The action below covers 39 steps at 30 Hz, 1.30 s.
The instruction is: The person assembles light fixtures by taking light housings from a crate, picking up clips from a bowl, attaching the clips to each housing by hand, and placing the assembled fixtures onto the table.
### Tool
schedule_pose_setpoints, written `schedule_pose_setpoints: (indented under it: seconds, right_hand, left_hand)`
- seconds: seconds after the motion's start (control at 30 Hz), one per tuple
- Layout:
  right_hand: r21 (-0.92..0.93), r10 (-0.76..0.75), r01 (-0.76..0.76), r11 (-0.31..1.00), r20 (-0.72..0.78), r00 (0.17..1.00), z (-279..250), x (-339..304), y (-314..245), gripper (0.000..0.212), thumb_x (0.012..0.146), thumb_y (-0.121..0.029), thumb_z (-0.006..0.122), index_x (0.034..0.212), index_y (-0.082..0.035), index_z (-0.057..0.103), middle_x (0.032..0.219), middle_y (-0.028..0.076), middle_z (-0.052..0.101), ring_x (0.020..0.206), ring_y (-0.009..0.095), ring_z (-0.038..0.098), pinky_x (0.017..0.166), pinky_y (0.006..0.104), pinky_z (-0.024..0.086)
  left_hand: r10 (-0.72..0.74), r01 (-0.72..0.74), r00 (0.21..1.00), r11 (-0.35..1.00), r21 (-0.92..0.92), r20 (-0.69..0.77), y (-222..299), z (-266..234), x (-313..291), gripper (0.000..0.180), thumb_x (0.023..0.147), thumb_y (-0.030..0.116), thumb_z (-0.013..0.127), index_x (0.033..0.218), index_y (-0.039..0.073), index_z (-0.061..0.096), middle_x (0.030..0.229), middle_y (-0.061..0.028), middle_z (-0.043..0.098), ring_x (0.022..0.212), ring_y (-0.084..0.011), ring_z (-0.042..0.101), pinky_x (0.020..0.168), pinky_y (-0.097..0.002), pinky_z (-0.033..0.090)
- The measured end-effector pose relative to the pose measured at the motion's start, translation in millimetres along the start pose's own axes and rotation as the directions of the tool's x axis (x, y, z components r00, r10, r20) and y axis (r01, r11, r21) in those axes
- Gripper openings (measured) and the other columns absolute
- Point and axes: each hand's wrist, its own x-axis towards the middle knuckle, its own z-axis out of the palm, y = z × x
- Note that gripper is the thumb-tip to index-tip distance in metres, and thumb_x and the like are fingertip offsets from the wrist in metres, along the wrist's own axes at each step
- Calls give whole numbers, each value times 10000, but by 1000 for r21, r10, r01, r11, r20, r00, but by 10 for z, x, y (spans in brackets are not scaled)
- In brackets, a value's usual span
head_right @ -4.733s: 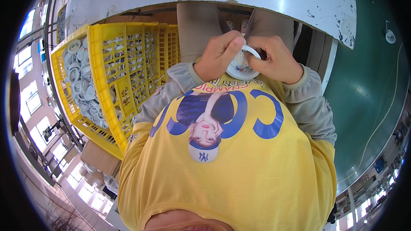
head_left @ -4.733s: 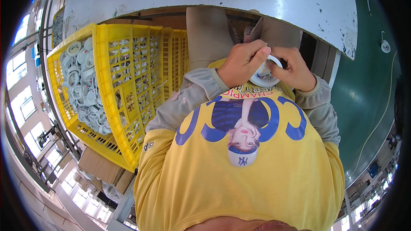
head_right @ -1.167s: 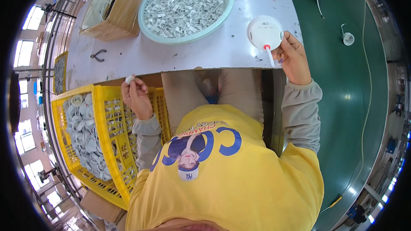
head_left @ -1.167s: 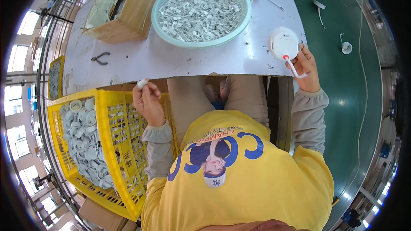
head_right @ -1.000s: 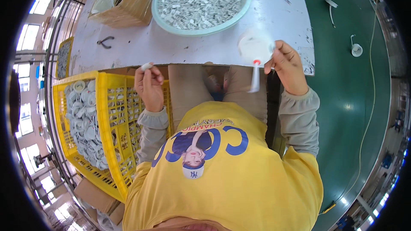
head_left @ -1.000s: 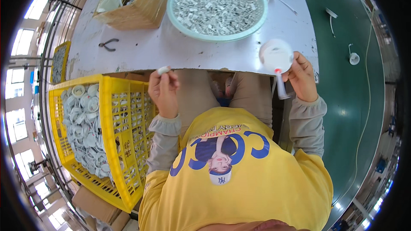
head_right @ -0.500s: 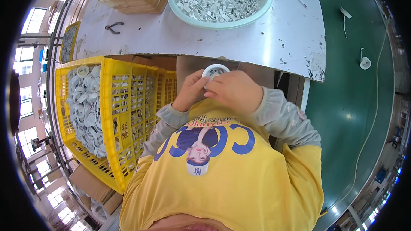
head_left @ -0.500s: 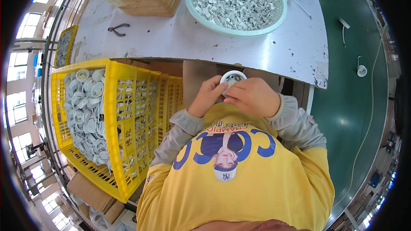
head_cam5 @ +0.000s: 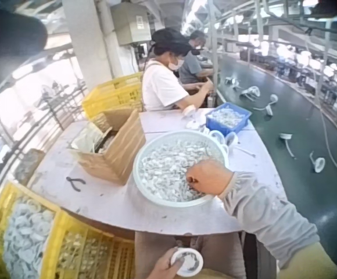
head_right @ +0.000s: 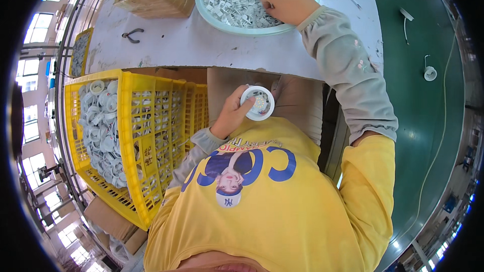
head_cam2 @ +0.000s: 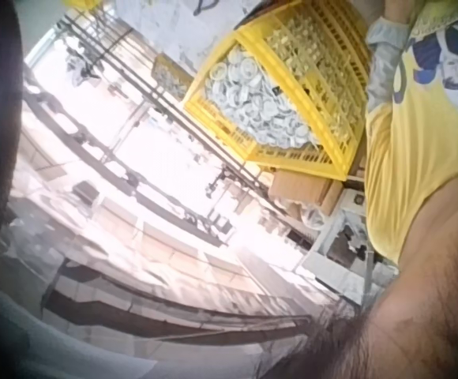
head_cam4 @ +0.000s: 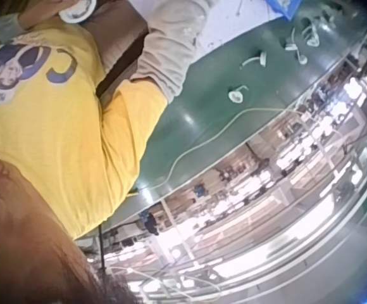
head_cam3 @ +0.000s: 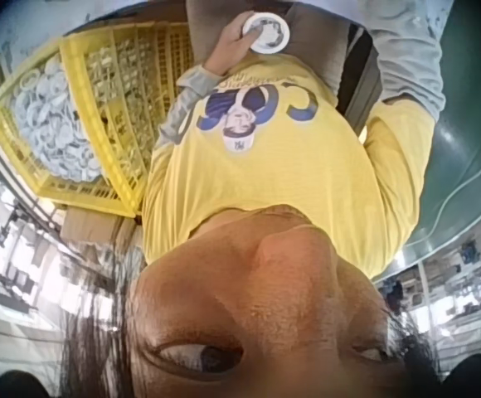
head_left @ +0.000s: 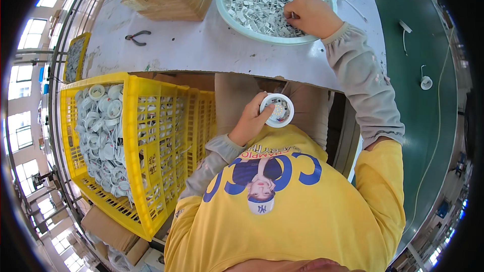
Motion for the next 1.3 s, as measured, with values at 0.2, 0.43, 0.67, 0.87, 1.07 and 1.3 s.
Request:
schedule_pose_setpoints:
  seconds: [0.2,0.43,0.67,0.87,1.07,1.3]
  right_hand:
    - [302,140,-141,943,27,990,-178,-54,-85,108,756,-80,596,840,-35,547,636,82,590,563,188,579,513,299,433]
    - [935,369,-254,247,152,917,-460,-579,-578,90,818,-38,564,893,11,553,692,78,624,605,127,608,570,241,506]
    - [967,445,-193,163,103,890,-245,-861,-775,88,809,14,551,895,18,535,744,105,628,639,153,622,605,248,506]
    - [790,356,-147,596,-96,930,-263,-953,-1040,134,753,1,620,868,8,553,730,79,639,656,111,615,589,225,471]
    - [475,118,13,880,-245,962,-285,-1007,-1108,174,718,15,640,870,-7,559,674,91,610,556,179,598,481,248,458]
    - [414,71,48,909,-266,961,-185,-1106,-1136,186,704,20,645,871,-13,569,668,92,605,528,208,584,465,264,456]
  left_hand:
    - [-12,11,1000,999,-39,-20,19,18,28,190,879,107,500,1025,-14,486,884,-39,530,806,-75,489,695,-225,418]
    - [-4,4,1000,1000,-11,-5,-3,14,53,247,886,112,498,1092,-21,464,945,-28,542,872,-59,482,759,-214,408]
    - [-25,25,1000,998,-60,-8,102,78,66,243,884,111,497,1088,-19,468,943,-24,540,870,-57,478,760,-212,402]
    - [-2,0,1000,995,-97,-24,118,80,44,230,890,115,488,1088,-1,473,949,-10,532,866,-50,473,761,-209,397]
    - [45,-49,998,992,-115,-42,171,78,15,184,897,121,466,1033,-1,483,891,-20,513,819,-56,454,719,-211,389]
    - [82,-73,995,986,-150,51,248,81,-24,159,893,141,480,994,19,486,890,-9,513,814,-47,452,707,-205,387]
